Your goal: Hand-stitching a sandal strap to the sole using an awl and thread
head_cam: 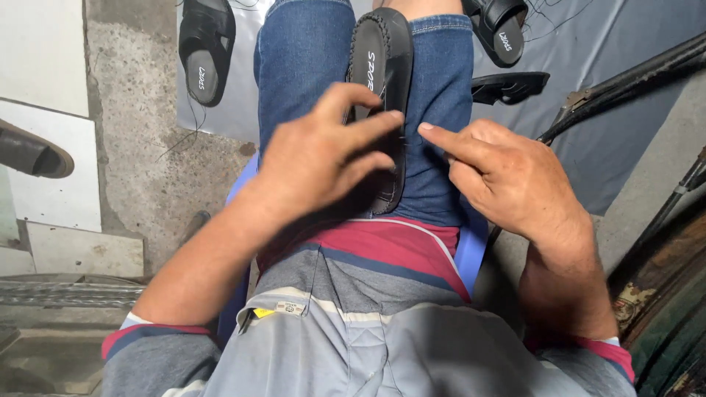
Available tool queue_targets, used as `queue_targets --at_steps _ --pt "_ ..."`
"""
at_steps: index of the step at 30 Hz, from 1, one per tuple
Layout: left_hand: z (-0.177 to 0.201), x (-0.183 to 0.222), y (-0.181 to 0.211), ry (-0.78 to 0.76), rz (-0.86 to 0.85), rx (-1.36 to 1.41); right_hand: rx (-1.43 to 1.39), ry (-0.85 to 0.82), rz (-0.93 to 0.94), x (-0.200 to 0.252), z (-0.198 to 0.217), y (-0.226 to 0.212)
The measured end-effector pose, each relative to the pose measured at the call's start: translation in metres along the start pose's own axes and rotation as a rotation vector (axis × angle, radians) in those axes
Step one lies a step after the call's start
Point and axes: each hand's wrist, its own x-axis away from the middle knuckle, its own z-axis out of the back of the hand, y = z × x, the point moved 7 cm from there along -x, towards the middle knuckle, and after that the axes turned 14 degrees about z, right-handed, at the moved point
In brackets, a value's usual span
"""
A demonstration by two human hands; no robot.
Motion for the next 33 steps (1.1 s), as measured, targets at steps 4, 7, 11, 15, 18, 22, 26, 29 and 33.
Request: queue_targets --at_steps 4,7,11,15,18,22,26,29,33 --pt "-0.019 0.0 0.011 0.03 -0.059 -0.042 -0.097 -0.008 -0.004 -0.001 0.006 -0.006" --pt "-0.019 0.003 0.007 0.073 -0.069 0.011 -0.217 0.082 -0.073 -0.005 -0.008 -0.005" --pt "-0.01 0.012 0.005 0.222 -0.074 0.025 -0.415 0.405 -0.022 -0.019 -0.033 -0.009" --pt "-0.013 0.026 0.003 0.28 -0.143 0.085 -0.435 0.361 0.06 -0.012 -0.036 -0.012" --pt "-0.018 0.032 0.005 0.375 -0.205 -0.03 -0.067 0.446 0.043 -0.009 -0.024 -0.009" --pt "-0.02 0.037 0.001 0.437 -0.238 -0.037 0.152 0.405 0.036 -0.01 -0.034 -0.018" --pt "-0.021 0.035 -0.005 0.42 -0.203 0.029 -0.097 0.408 -0.05 -0.012 -0.051 0.002" --pt "-0.024 0.034 -0.012 0.412 -0.205 0.064 -0.775 0.244 -0.296 -0.004 -0.081 0.016" --pt "-0.024 0.031 -0.017 0.396 -0.188 0.073 -1.683 0.413 -0.329 0.045 -0.094 0.122"
